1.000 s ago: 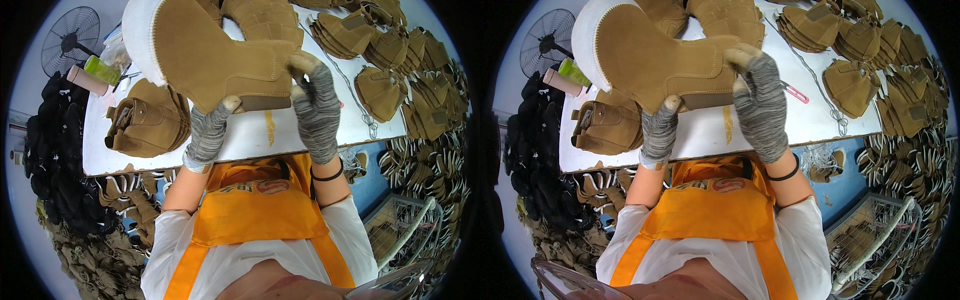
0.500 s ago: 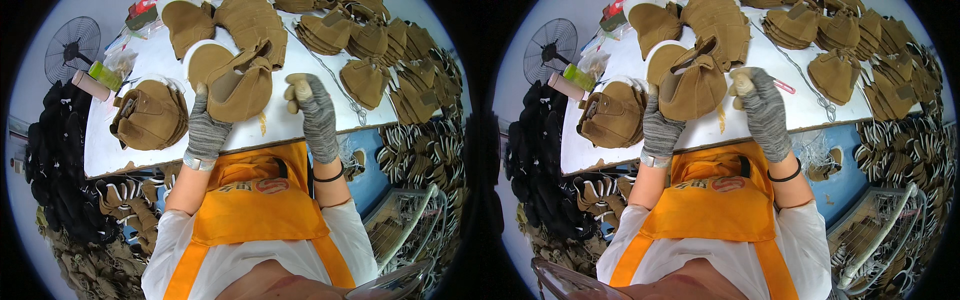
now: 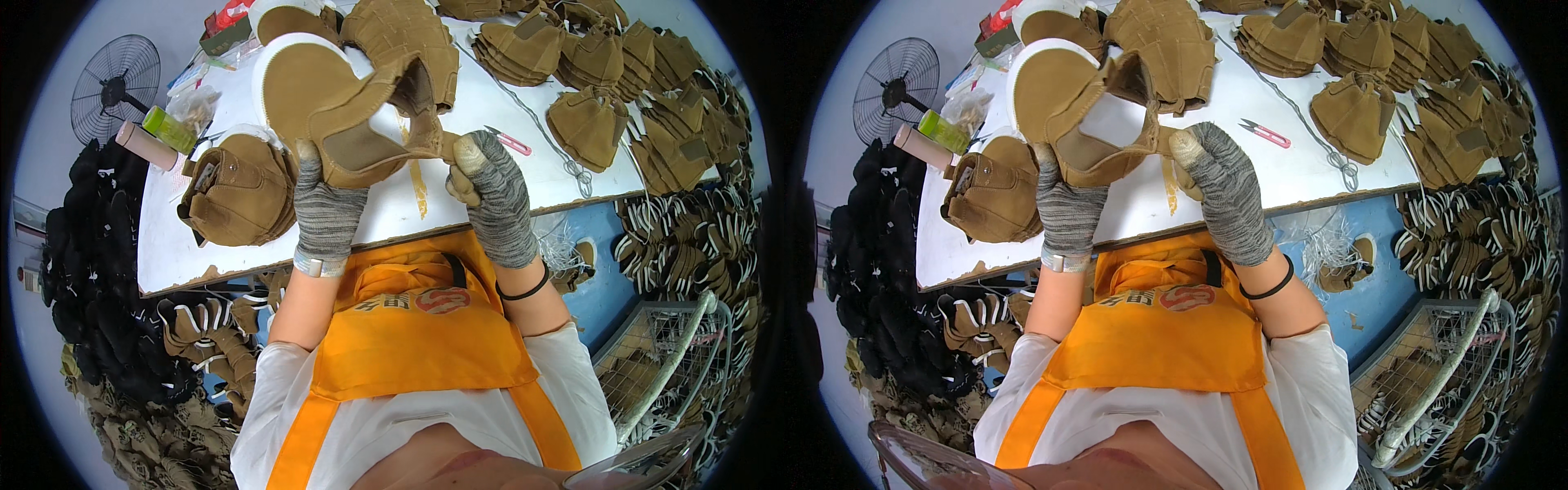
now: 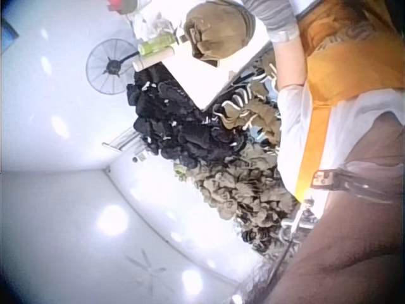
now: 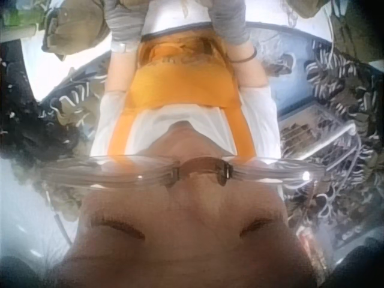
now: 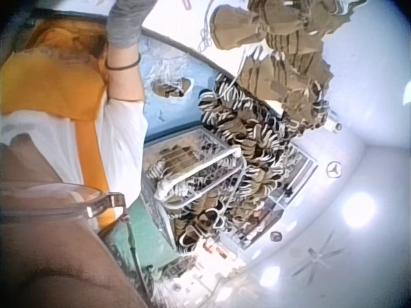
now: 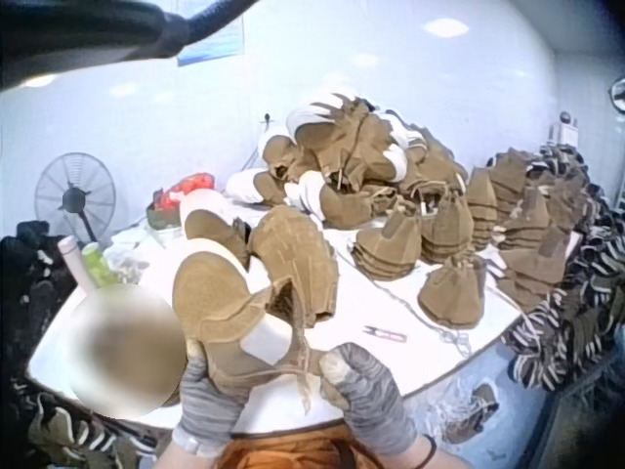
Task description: The person picks up various shoe uppers, marks specific areas with a pen, and trims excess material and threads from the inside and outside using snips.
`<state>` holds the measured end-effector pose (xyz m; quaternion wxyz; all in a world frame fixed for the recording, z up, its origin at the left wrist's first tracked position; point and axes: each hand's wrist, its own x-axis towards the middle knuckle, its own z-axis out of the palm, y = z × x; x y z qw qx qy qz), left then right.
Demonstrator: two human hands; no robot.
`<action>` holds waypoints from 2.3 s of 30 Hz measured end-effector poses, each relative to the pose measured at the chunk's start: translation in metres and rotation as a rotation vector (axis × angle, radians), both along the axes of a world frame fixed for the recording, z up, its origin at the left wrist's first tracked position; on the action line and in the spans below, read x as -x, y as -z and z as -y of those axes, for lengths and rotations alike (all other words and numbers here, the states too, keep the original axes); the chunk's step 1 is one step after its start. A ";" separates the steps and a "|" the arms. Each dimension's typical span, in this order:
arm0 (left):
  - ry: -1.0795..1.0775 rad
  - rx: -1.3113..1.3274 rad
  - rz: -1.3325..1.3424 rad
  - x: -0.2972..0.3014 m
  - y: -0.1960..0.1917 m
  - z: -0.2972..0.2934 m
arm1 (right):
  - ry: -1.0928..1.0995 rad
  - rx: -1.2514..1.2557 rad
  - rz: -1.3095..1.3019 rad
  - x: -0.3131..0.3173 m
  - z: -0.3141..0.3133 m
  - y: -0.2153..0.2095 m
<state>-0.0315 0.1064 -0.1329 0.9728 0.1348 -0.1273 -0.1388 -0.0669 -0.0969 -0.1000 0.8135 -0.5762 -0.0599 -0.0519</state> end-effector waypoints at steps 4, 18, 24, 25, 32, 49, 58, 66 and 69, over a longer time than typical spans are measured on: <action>0.065 0.136 -0.010 -0.009 0.008 -0.001 | 0.009 0.104 -0.034 0.003 -0.002 -0.008; -0.013 -0.047 -0.130 -0.022 0.016 0.003 | -0.075 0.150 0.093 -0.007 -0.010 -0.010; -0.078 -0.099 -0.029 -0.012 0.010 0.000 | 0.025 0.275 0.081 -0.027 0.010 -0.007; -0.108 -0.138 -0.012 -0.012 0.010 -0.001 | 0.070 0.281 0.100 -0.029 0.011 -0.007; -0.386 -0.466 0.102 -0.001 0.002 0.000 | 0.181 0.549 0.199 -0.032 0.003 -0.017; 0.020 0.060 -0.038 -0.008 0.017 -0.018 | -0.027 0.240 -0.064 -0.025 0.017 0.019; -0.403 -1.038 0.238 0.001 0.005 -0.020 | -0.321 -0.170 -0.283 -0.052 0.013 0.062; -0.111 -0.331 -0.183 0.019 -0.019 -0.033 | -0.389 -0.159 -0.124 -0.084 -0.014 0.084; -0.428 -0.502 -0.178 0.048 -0.058 -0.059 | -0.529 -0.432 -0.269 -0.101 -0.041 0.089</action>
